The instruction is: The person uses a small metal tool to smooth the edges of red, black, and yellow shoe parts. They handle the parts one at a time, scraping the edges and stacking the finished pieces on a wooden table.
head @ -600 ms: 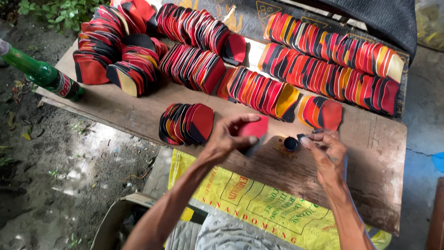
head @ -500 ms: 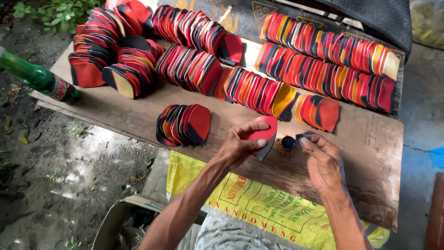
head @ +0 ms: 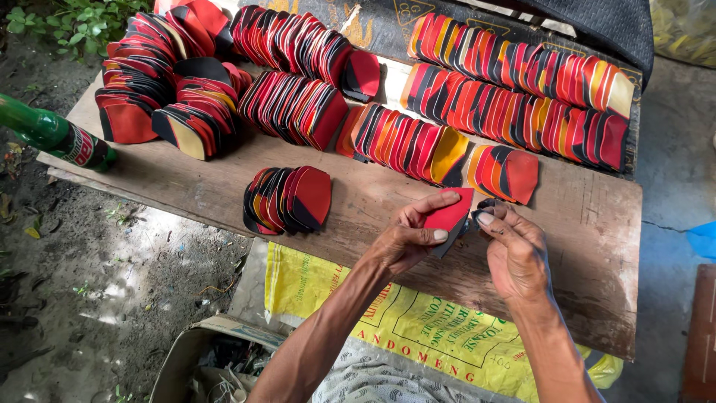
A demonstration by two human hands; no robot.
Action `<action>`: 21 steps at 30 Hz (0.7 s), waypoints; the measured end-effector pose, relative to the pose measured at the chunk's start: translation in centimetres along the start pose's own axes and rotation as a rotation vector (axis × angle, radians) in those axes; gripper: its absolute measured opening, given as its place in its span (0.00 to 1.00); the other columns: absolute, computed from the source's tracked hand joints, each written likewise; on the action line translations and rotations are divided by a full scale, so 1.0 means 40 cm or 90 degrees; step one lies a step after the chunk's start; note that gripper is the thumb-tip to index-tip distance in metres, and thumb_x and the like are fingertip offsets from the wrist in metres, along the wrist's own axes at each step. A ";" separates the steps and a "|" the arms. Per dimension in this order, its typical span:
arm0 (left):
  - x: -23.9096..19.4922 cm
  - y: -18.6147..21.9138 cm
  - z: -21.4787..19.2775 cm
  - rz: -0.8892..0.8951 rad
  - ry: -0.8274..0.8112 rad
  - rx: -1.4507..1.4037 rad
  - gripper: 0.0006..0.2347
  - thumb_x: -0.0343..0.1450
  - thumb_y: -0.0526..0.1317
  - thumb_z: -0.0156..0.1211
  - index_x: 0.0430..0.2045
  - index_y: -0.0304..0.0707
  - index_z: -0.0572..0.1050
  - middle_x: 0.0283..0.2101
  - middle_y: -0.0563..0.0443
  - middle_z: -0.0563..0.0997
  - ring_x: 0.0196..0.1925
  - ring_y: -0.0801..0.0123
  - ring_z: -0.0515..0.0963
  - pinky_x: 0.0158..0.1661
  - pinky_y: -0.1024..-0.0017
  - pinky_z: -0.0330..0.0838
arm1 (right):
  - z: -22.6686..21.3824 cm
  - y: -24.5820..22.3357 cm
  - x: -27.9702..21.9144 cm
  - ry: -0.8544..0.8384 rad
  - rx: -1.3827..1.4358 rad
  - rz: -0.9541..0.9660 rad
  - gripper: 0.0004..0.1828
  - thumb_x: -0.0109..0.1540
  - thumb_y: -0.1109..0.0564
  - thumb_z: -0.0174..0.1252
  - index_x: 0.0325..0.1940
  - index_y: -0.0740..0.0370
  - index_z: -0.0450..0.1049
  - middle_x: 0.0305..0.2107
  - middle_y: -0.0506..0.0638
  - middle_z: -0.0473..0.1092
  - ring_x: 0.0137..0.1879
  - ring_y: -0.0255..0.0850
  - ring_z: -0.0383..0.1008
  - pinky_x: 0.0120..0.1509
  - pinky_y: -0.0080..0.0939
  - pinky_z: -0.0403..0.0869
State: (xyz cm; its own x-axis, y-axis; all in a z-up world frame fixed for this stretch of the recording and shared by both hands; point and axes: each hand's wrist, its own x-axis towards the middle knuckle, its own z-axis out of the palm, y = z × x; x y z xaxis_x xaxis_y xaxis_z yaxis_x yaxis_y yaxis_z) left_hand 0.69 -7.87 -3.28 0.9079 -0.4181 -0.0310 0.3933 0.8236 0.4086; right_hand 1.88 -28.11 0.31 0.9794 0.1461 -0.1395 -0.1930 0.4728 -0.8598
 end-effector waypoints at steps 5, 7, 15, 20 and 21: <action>-0.004 -0.008 -0.011 -0.011 -0.016 0.028 0.31 0.64 0.19 0.64 0.66 0.24 0.66 0.65 0.40 0.73 0.63 0.65 0.77 0.62 0.70 0.74 | 0.001 0.004 0.000 0.006 -0.008 -0.020 0.04 0.61 0.66 0.62 0.40 0.65 0.77 0.40 0.47 0.74 0.48 0.33 0.70 0.58 0.34 0.66; -0.005 -0.006 -0.011 -0.019 -0.023 0.031 0.30 0.65 0.19 0.64 0.66 0.24 0.66 0.64 0.40 0.74 0.62 0.65 0.77 0.61 0.71 0.75 | 0.002 0.004 0.002 0.008 -0.012 -0.023 0.04 0.61 0.66 0.62 0.40 0.65 0.77 0.39 0.47 0.74 0.48 0.33 0.70 0.58 0.34 0.66; -0.023 0.009 -0.003 -0.052 -0.048 0.018 0.30 0.64 0.19 0.64 0.64 0.23 0.67 0.61 0.37 0.76 0.59 0.62 0.80 0.58 0.70 0.77 | 0.000 -0.005 0.016 0.027 -0.034 -0.033 0.04 0.62 0.65 0.62 0.41 0.65 0.78 0.36 0.50 0.75 0.44 0.35 0.71 0.56 0.36 0.68; -0.026 0.010 -0.008 -0.048 -0.076 -0.007 0.30 0.63 0.20 0.65 0.63 0.23 0.68 0.61 0.35 0.76 0.62 0.61 0.78 0.63 0.68 0.74 | 0.014 -0.006 0.009 0.020 -0.016 -0.063 0.04 0.61 0.65 0.62 0.40 0.65 0.77 0.38 0.49 0.77 0.46 0.35 0.73 0.58 0.36 0.67; -0.027 0.011 -0.010 -0.053 -0.093 -0.013 0.30 0.63 0.20 0.65 0.63 0.22 0.68 0.61 0.35 0.76 0.63 0.60 0.78 0.65 0.67 0.72 | 0.016 -0.008 0.010 0.030 -0.016 -0.083 0.03 0.62 0.65 0.62 0.40 0.65 0.77 0.38 0.49 0.77 0.46 0.35 0.73 0.59 0.36 0.67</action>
State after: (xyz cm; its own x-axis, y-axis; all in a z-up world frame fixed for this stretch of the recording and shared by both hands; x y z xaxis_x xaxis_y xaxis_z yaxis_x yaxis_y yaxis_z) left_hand -0.05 -6.89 -3.44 0.8421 -0.5347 0.0700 0.4700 0.7914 0.3909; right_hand 2.30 -27.64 0.84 0.9979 0.0438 -0.0475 -0.0624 0.4629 -0.8842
